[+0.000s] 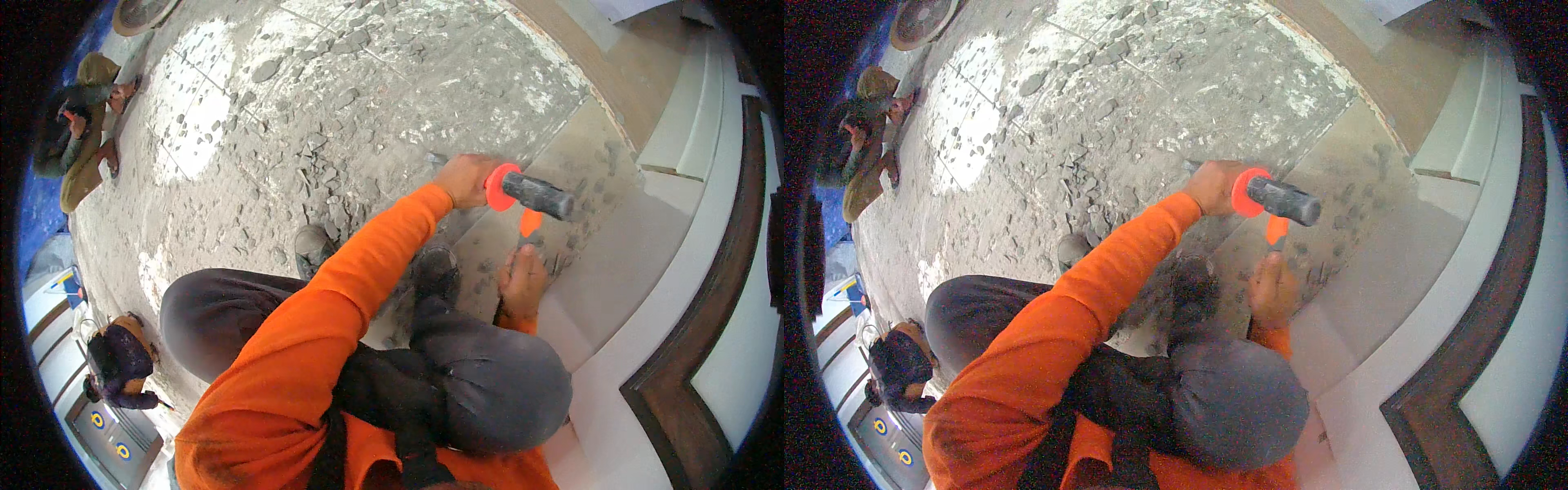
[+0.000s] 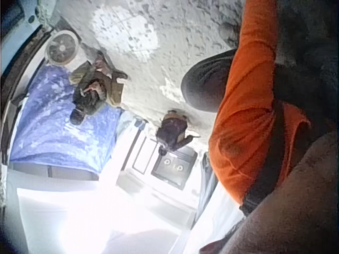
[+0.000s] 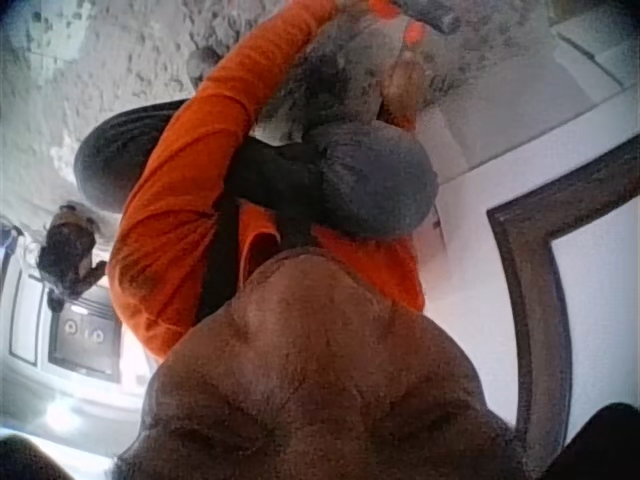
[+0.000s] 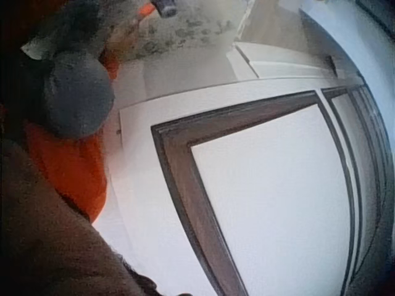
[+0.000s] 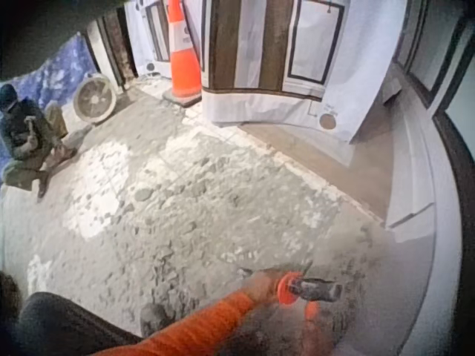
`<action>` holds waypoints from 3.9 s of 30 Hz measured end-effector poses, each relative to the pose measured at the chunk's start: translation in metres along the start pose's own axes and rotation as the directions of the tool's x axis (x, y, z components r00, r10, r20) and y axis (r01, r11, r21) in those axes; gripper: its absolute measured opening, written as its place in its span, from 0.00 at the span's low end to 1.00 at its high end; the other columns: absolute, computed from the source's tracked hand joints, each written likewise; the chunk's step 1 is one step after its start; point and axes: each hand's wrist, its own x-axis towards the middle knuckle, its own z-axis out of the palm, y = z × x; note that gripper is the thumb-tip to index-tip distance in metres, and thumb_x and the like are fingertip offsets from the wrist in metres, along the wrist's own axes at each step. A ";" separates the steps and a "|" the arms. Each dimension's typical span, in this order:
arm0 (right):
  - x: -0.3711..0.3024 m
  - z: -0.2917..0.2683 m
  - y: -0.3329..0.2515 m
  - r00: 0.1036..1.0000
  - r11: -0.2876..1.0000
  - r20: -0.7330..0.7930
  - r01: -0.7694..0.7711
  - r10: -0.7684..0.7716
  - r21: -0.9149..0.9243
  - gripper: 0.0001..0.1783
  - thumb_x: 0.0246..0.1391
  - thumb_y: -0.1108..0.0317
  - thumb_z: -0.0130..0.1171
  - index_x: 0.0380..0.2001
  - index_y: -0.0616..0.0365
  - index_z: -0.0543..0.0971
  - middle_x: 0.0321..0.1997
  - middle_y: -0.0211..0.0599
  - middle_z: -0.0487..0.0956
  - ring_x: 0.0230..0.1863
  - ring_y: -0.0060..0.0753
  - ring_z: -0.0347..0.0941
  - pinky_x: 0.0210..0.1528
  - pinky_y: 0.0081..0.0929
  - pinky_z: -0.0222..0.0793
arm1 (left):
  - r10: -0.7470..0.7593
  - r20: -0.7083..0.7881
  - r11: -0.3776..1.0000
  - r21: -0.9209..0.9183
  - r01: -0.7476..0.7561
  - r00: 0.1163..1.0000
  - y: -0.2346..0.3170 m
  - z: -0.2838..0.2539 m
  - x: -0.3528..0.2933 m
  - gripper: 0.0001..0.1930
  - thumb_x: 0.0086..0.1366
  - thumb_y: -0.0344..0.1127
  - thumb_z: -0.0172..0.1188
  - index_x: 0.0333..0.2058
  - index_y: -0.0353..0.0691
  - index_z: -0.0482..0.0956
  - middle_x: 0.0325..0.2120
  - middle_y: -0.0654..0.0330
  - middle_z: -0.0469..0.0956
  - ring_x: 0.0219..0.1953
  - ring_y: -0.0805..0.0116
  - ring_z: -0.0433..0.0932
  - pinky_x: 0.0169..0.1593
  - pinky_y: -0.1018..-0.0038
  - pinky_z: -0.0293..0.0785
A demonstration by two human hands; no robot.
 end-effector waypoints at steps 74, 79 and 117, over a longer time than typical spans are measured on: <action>-0.005 -0.015 -0.045 0.992 0.895 -0.097 -0.027 0.079 0.444 0.36 0.66 0.29 0.36 0.30 0.54 0.67 0.11 0.30 0.61 0.07 0.25 0.52 0.11 0.26 0.55 | 0.091 0.143 0.989 0.100 -0.106 0.986 -0.008 -0.008 -0.033 0.18 0.54 0.47 0.66 0.40 0.45 0.79 0.32 0.54 0.79 0.37 0.47 0.80 0.40 0.55 0.78; -0.007 -0.017 -0.043 0.987 0.939 -0.130 -0.041 0.091 0.342 0.35 0.67 0.31 0.36 0.29 0.55 0.67 0.11 0.31 0.62 0.07 0.25 0.54 0.11 0.26 0.55 | 0.013 0.116 0.993 0.115 -0.026 0.993 0.005 0.007 -0.020 0.24 0.51 0.49 0.70 0.44 0.44 0.79 0.35 0.52 0.80 0.40 0.46 0.80 0.43 0.55 0.78; 0.011 -0.003 -0.019 0.968 0.931 -0.066 0.250 -0.241 0.267 0.23 0.71 0.49 0.47 0.30 0.57 0.72 0.19 0.33 0.71 0.17 0.25 0.67 0.18 0.26 0.62 | -0.055 -0.194 0.998 -0.006 0.055 0.979 -0.014 -0.002 0.010 0.19 0.54 0.47 0.66 0.40 0.42 0.81 0.36 0.49 0.82 0.40 0.44 0.81 0.45 0.57 0.78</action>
